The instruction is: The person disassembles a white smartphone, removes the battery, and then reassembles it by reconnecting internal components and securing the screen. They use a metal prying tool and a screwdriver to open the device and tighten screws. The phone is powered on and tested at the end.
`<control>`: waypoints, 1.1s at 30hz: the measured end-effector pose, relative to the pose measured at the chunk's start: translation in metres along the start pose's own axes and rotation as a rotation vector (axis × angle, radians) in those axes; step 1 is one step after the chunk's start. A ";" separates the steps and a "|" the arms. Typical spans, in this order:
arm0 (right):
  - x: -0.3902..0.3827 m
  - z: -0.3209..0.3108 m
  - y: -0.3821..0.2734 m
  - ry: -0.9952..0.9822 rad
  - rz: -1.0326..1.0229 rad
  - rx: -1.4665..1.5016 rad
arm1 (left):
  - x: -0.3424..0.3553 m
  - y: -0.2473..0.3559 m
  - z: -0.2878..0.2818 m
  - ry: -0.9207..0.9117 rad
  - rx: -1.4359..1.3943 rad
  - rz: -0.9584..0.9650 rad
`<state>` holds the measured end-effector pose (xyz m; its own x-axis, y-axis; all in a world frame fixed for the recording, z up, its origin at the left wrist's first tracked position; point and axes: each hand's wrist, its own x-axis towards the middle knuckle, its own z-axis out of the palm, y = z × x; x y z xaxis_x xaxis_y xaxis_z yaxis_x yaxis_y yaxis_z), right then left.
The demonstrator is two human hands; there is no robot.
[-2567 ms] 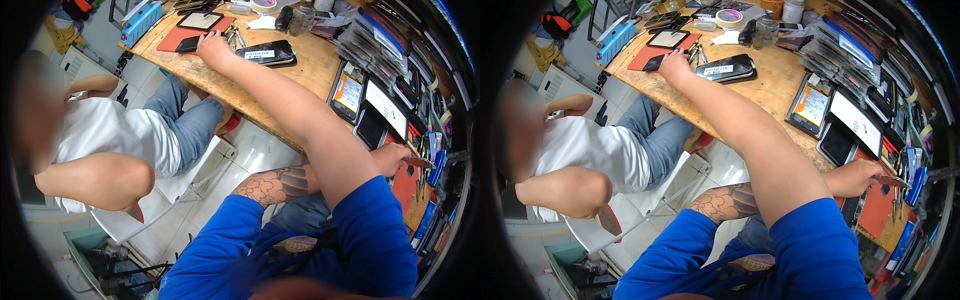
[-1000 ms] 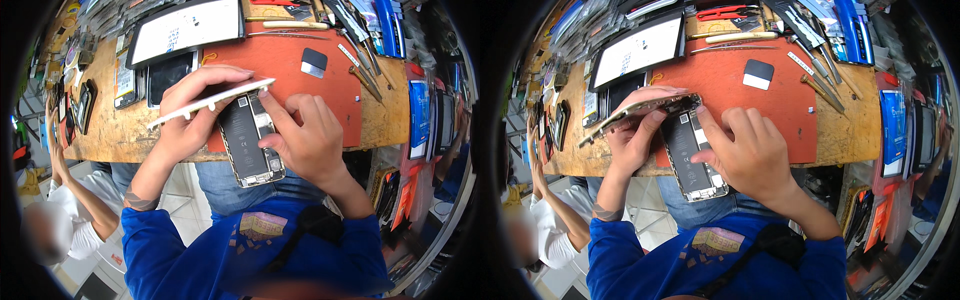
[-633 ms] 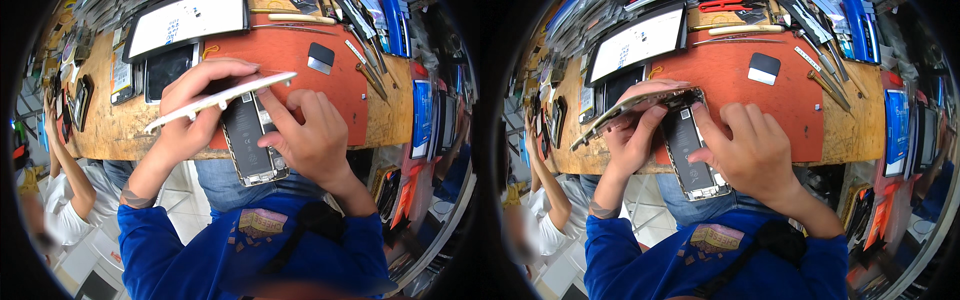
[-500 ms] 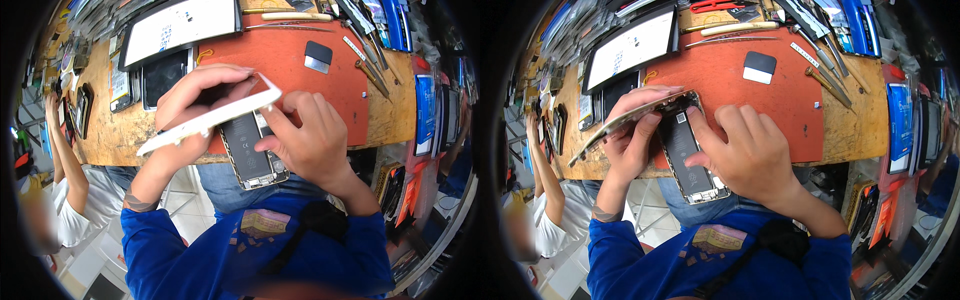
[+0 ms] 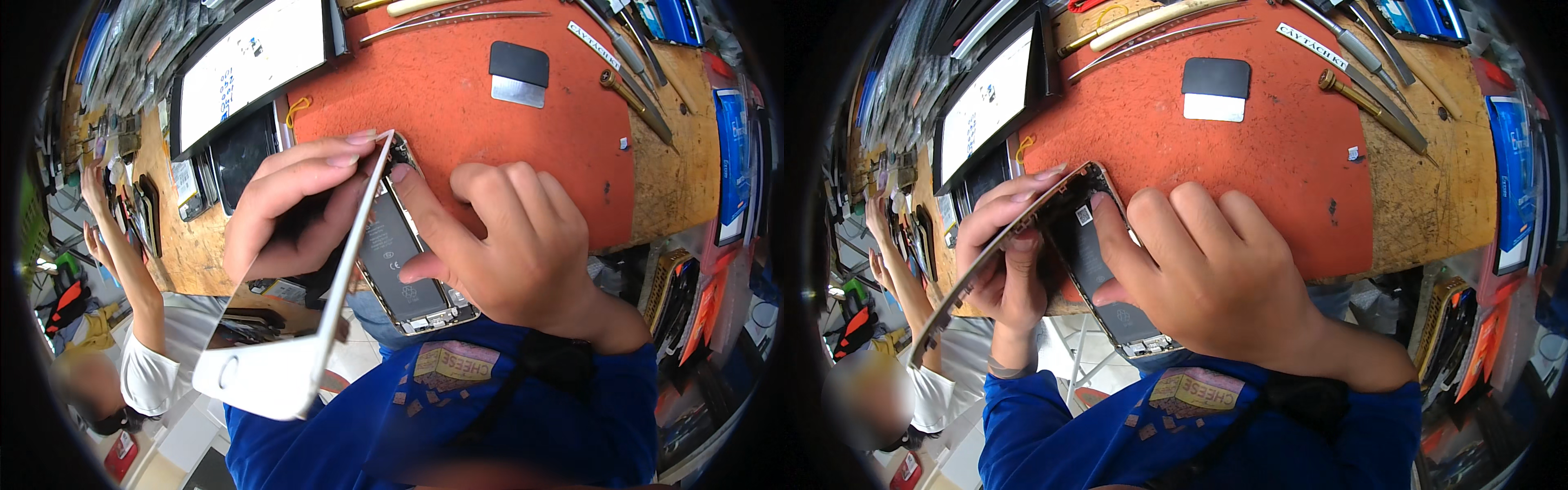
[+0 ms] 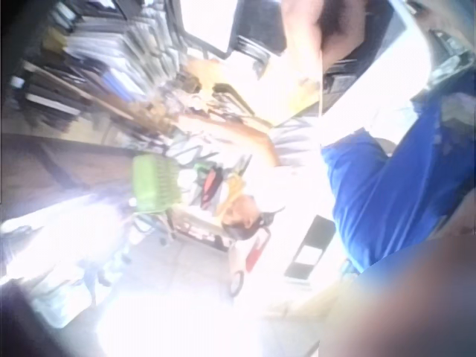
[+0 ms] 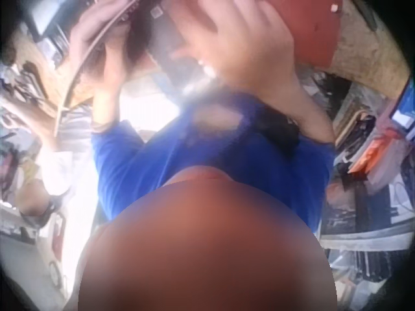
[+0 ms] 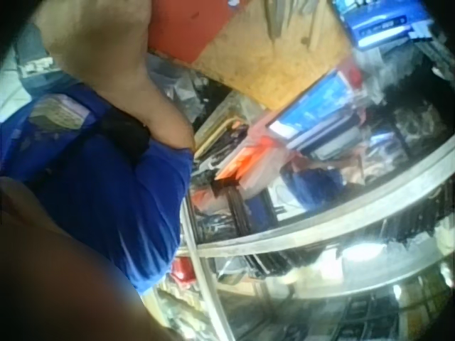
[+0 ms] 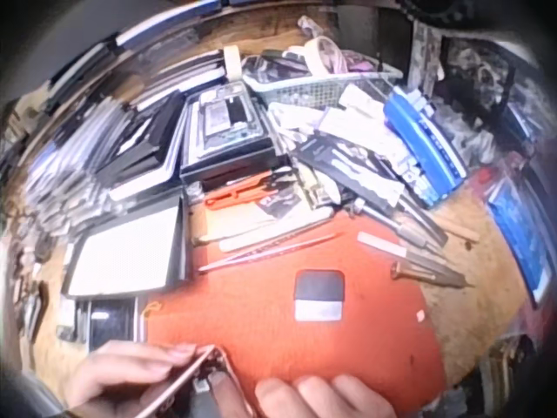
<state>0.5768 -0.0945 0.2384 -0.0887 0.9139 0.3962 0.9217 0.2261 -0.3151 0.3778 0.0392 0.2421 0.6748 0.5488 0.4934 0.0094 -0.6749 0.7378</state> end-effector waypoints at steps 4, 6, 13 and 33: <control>0.001 0.000 0.001 0.000 0.001 0.012 | 0.003 0.003 -0.002 -0.038 0.076 0.014; 0.001 0.001 0.001 0.000 0.001 0.011 | 0.003 0.003 -0.003 -0.055 0.076 0.012; 0.005 0.003 0.005 0.024 0.103 0.216 | 0.004 0.007 -0.010 -0.128 0.093 -0.009; 0.021 0.004 0.006 0.082 0.116 0.303 | 0.006 0.001 -0.007 -0.094 -0.002 -0.021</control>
<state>0.5786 -0.0727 0.2409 0.0523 0.9119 0.4072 0.7683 0.2237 -0.5997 0.3764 0.0456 0.2488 0.7405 0.5142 0.4327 0.0230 -0.6629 0.7483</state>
